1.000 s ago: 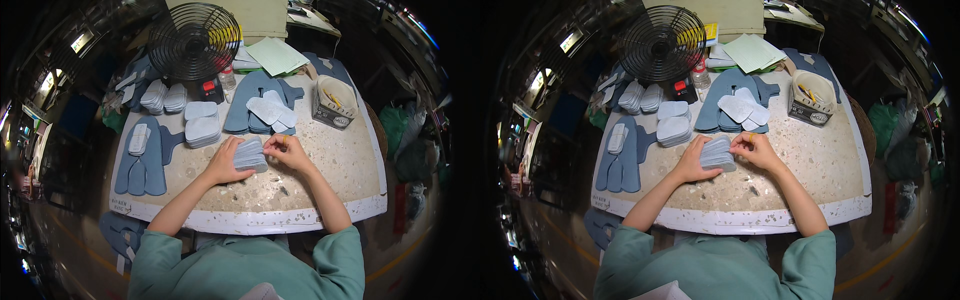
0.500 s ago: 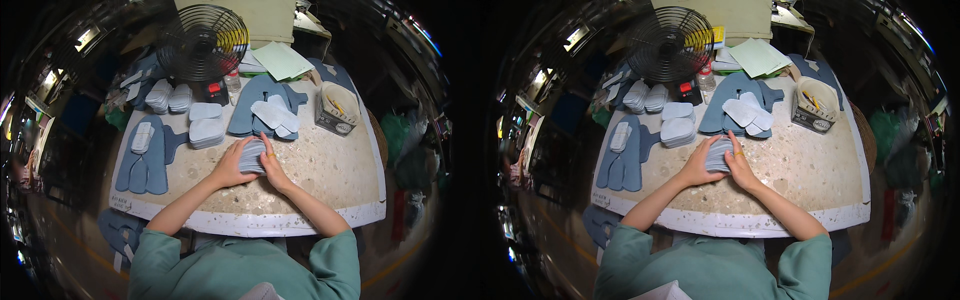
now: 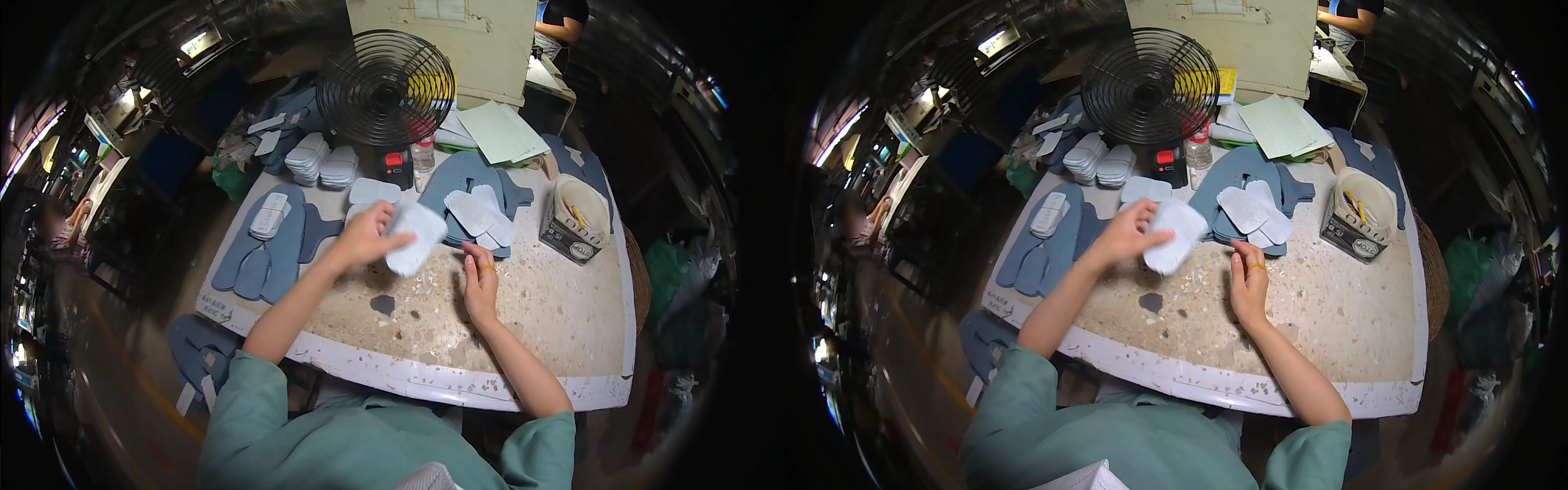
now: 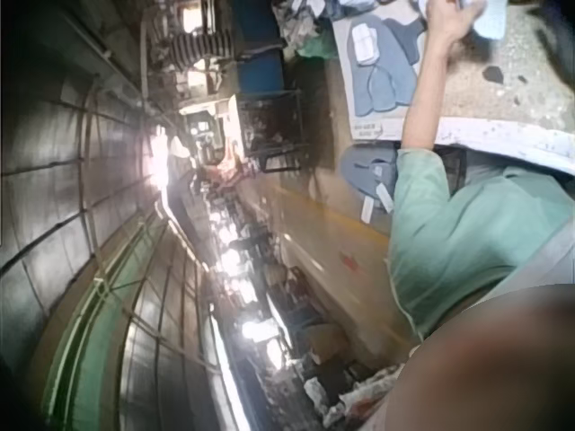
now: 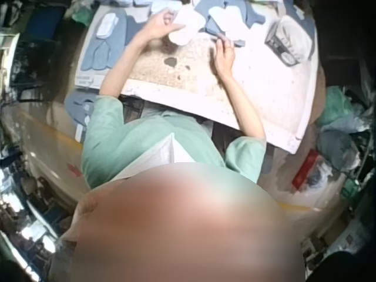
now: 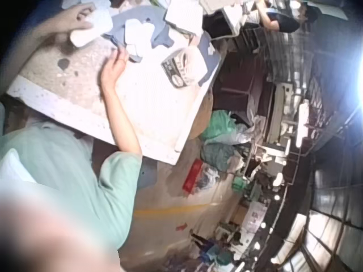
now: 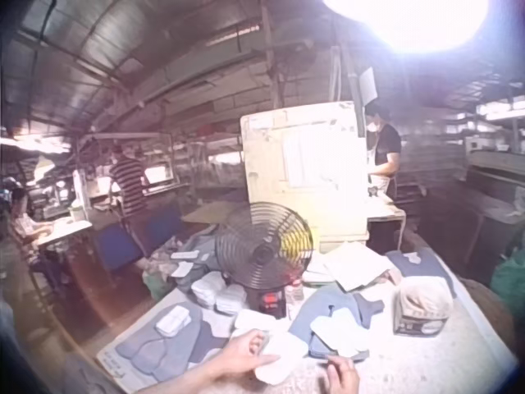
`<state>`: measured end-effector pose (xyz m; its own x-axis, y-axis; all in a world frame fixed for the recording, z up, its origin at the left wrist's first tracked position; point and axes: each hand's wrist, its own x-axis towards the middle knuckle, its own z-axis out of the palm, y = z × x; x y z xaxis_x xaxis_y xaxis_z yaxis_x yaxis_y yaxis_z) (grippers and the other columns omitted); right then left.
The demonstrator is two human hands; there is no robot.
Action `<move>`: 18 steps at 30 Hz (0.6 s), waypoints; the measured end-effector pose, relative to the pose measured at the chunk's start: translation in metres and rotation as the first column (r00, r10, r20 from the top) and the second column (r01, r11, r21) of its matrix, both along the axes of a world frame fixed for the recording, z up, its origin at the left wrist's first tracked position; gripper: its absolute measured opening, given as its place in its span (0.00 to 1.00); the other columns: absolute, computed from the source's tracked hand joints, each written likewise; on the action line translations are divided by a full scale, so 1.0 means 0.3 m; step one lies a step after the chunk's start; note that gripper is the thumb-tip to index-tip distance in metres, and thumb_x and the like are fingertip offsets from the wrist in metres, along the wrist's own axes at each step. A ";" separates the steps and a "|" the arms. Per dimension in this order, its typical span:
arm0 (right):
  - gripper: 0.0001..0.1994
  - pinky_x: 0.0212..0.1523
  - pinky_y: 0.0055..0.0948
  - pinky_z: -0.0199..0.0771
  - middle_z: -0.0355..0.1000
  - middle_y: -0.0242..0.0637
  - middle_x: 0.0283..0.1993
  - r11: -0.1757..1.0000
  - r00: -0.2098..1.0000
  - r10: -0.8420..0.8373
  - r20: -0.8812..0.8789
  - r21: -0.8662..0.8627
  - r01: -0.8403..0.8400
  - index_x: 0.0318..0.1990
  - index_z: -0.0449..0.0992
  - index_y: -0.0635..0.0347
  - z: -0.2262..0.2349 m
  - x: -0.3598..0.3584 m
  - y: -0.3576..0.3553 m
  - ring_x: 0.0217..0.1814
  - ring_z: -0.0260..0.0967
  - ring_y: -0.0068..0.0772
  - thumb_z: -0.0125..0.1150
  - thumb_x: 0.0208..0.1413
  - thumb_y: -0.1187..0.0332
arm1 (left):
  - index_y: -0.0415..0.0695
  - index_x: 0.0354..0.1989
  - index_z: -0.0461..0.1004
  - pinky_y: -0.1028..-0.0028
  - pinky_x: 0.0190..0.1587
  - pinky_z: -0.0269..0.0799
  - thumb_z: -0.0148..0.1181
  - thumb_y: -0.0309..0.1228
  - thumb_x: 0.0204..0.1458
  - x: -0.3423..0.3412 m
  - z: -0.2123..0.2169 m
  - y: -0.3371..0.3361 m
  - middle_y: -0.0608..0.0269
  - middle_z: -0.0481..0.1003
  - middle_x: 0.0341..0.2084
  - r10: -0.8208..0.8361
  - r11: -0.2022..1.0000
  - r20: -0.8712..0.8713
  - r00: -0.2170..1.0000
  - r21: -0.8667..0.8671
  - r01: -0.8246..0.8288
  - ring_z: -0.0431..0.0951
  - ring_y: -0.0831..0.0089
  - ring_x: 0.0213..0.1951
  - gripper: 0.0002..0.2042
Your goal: The person sorts and stacks small white fabric pieces on a table. They briefly open a notebook and write on it before returning to handle the fabric pieces, separating them into piles and stacking them neatly.
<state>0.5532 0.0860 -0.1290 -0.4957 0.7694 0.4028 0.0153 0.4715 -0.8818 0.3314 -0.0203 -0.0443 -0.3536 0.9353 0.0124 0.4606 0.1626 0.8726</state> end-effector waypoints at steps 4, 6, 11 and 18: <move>0.13 0.50 0.26 0.67 0.67 0.42 0.50 0.999 1.000 0.016 -0.012 0.028 -0.015 0.50 0.74 0.64 -0.001 -0.007 -0.010 0.48 0.67 0.32 0.50 0.61 0.72 | 0.32 0.58 0.62 0.73 0.46 0.75 0.69 0.48 0.46 -0.190 0.071 0.015 0.52 0.76 0.45 0.197 0.976 0.418 0.887 0.006 -0.219 0.79 0.69 0.43 0.38; 0.13 0.47 0.25 0.68 0.68 0.42 0.50 1.000 1.000 0.016 -0.023 0.018 -0.016 0.50 0.74 0.63 -0.002 -0.008 -0.013 0.46 0.67 0.32 0.51 0.59 0.73 | 0.31 0.57 0.64 0.74 0.45 0.76 0.66 0.50 0.49 -0.248 0.082 0.016 0.53 0.76 0.46 0.240 0.971 0.376 0.895 -0.077 -0.228 0.79 0.70 0.43 0.37; 0.13 0.45 0.25 0.68 0.68 0.41 0.49 0.998 0.998 0.048 -0.032 0.045 -0.047 0.50 0.74 0.62 -0.005 -0.009 -0.014 0.45 0.67 0.31 0.53 0.56 0.75 | 0.33 0.54 0.69 0.76 0.42 0.79 0.64 0.49 0.51 -0.305 0.039 0.016 0.56 0.77 0.43 0.254 0.966 0.449 0.857 -0.157 -0.204 0.80 0.74 0.41 0.32; 0.15 0.45 0.24 0.68 0.67 0.40 0.50 0.993 0.997 0.076 -0.004 0.092 -0.076 0.50 0.74 0.61 -0.003 -0.008 -0.022 0.48 0.68 0.31 0.54 0.54 0.79 | 0.34 0.46 0.72 0.73 0.34 0.80 0.67 0.54 0.45 -0.316 0.019 0.032 0.51 0.78 0.40 0.385 0.896 0.145 0.911 -0.296 -0.332 0.82 0.69 0.36 0.33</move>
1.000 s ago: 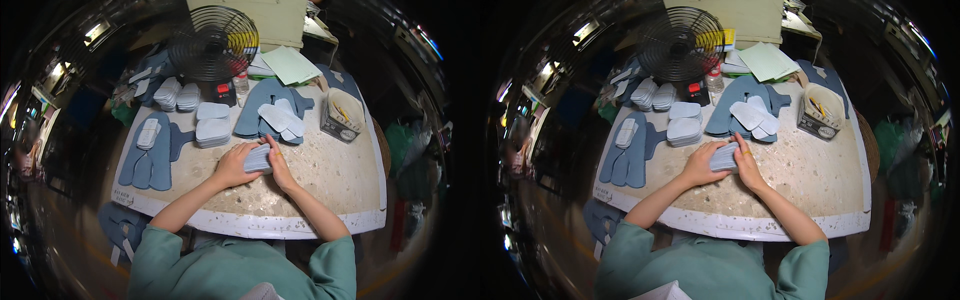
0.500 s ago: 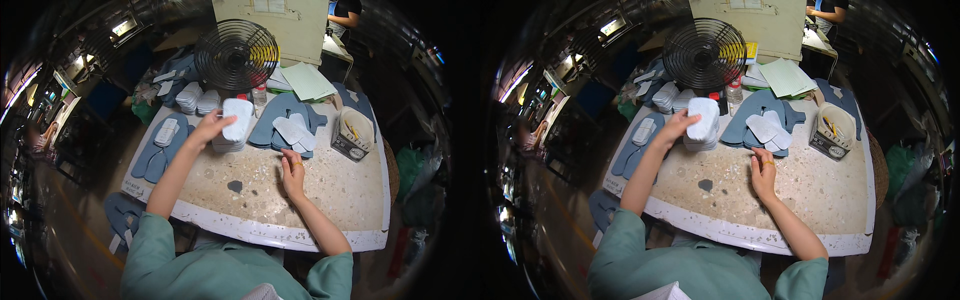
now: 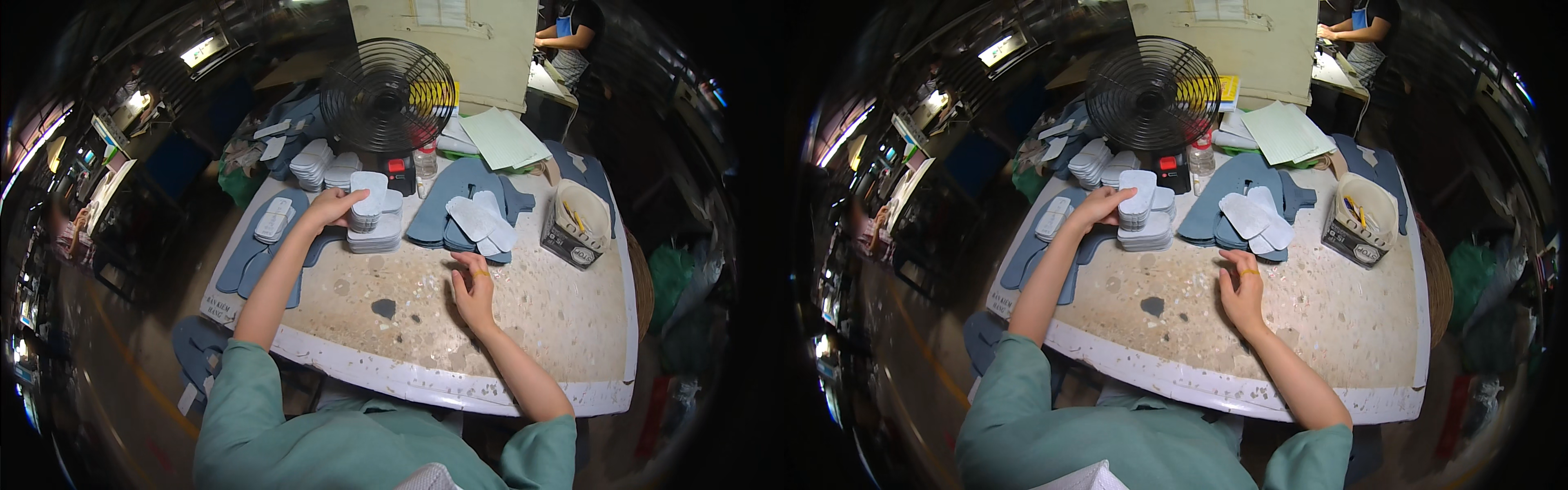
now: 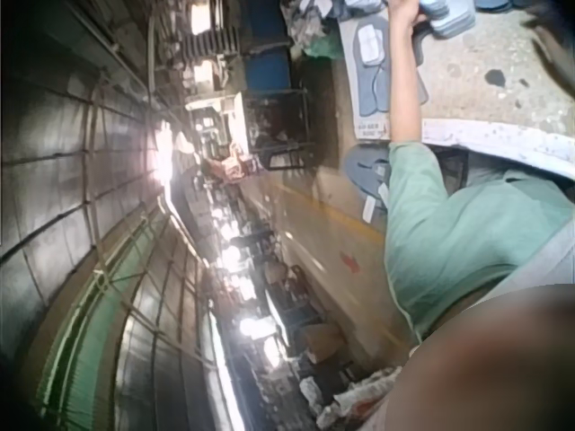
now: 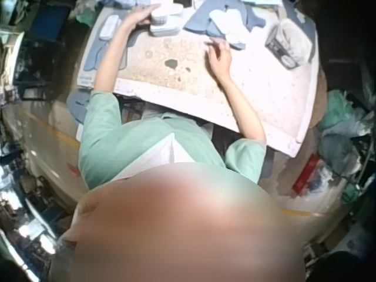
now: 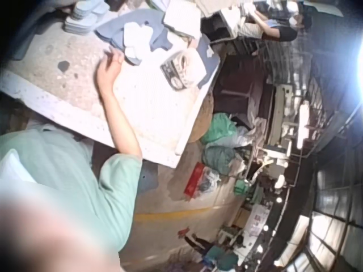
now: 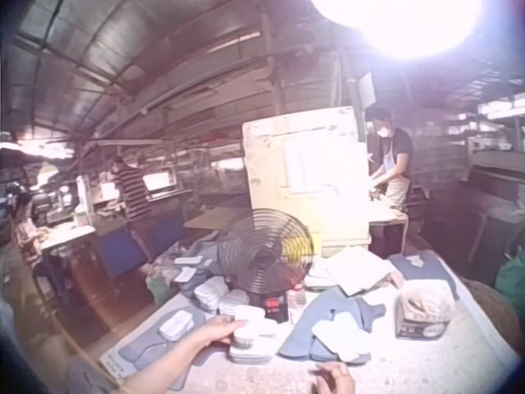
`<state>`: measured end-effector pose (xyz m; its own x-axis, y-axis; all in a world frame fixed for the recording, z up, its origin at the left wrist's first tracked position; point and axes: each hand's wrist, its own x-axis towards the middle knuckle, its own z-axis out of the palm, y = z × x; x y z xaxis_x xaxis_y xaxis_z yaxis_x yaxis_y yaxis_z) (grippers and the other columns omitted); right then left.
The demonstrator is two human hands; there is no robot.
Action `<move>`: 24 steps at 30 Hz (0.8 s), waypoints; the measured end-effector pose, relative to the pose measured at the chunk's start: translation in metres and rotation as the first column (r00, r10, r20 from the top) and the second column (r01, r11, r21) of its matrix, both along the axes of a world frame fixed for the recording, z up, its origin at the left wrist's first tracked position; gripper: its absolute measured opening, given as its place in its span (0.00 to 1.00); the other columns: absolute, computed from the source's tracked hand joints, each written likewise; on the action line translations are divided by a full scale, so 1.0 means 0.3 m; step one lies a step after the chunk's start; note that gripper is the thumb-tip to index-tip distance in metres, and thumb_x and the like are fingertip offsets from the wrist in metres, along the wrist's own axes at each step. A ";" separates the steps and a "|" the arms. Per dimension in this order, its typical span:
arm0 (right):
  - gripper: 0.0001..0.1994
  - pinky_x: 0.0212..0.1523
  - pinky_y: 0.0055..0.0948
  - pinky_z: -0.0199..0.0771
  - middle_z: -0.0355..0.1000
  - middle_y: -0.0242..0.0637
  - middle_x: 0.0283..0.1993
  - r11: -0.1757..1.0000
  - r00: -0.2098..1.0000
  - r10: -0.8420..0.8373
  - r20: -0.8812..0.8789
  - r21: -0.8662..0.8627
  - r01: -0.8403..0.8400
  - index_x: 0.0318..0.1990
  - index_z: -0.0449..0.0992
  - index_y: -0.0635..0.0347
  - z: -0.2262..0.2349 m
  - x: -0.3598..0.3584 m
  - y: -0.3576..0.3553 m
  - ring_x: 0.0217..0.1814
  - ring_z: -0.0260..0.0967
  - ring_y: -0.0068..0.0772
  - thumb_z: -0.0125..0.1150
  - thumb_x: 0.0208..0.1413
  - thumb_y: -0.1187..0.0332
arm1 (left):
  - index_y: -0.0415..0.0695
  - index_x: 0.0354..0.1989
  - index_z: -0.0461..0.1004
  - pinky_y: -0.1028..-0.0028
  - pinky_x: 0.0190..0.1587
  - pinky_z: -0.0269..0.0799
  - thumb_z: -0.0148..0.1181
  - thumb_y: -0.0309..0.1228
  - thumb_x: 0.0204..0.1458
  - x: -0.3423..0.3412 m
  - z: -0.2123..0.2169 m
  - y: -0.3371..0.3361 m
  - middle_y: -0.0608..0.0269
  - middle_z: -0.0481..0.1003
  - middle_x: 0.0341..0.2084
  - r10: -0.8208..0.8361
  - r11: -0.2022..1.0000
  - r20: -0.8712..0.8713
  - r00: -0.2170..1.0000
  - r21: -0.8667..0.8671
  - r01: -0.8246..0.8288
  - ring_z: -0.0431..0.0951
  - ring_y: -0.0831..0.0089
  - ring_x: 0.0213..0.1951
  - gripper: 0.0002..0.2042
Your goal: The person sorts and stacks small white fabric pieces on a table. They briefly open a notebook and write on it before returning to handle the fabric pieces, separating them into piles and stacking them neatly.
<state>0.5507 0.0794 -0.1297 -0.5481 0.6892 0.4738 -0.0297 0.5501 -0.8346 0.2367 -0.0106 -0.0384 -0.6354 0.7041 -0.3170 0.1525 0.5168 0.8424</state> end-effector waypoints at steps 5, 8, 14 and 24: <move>0.16 0.46 0.26 0.69 0.67 0.42 0.50 0.997 0.999 0.002 0.036 -0.071 0.001 0.50 0.75 0.62 0.011 0.003 -0.001 0.49 0.68 0.35 0.54 0.52 0.79 | 0.37 0.40 0.73 0.72 0.35 0.75 0.69 0.57 0.41 -0.001 0.039 -0.015 0.51 0.77 0.33 -0.088 0.981 -0.480 0.873 -0.195 -0.008 0.81 0.65 0.35 0.32; 0.16 0.46 0.26 0.69 0.68 0.42 0.50 0.998 0.999 -0.003 0.033 -0.068 0.005 0.49 0.75 0.62 0.013 0.004 -0.002 0.49 0.68 0.36 0.53 0.52 0.79 | 0.37 0.41 0.72 0.69 0.41 0.73 0.69 0.57 0.40 -0.050 0.014 -0.028 0.52 0.75 0.33 0.045 0.999 -0.621 0.782 0.051 -0.017 0.78 0.61 0.37 0.33; 0.15 0.44 0.25 0.69 0.68 0.42 0.48 0.999 1.000 -0.014 0.013 -0.040 0.014 0.48 0.75 0.62 0.009 0.003 0.000 0.46 0.68 0.33 0.54 0.52 0.79 | 0.48 0.54 0.67 0.56 0.55 0.64 0.72 0.52 0.36 -0.328 -0.082 0.010 0.44 0.69 0.45 0.419 0.895 -0.751 0.511 0.435 -0.095 0.68 0.47 0.51 0.36; 0.14 0.43 0.22 0.69 0.70 0.39 0.47 0.999 0.999 -0.027 0.038 -0.029 0.029 0.47 0.76 0.61 0.002 0.006 0.006 0.45 0.69 0.28 0.54 0.52 0.80 | 0.61 0.54 0.69 0.59 0.53 0.69 0.73 0.40 0.31 -0.459 -0.175 0.053 0.44 0.69 0.46 0.378 0.926 -0.698 0.608 0.298 -0.232 0.72 0.48 0.50 0.34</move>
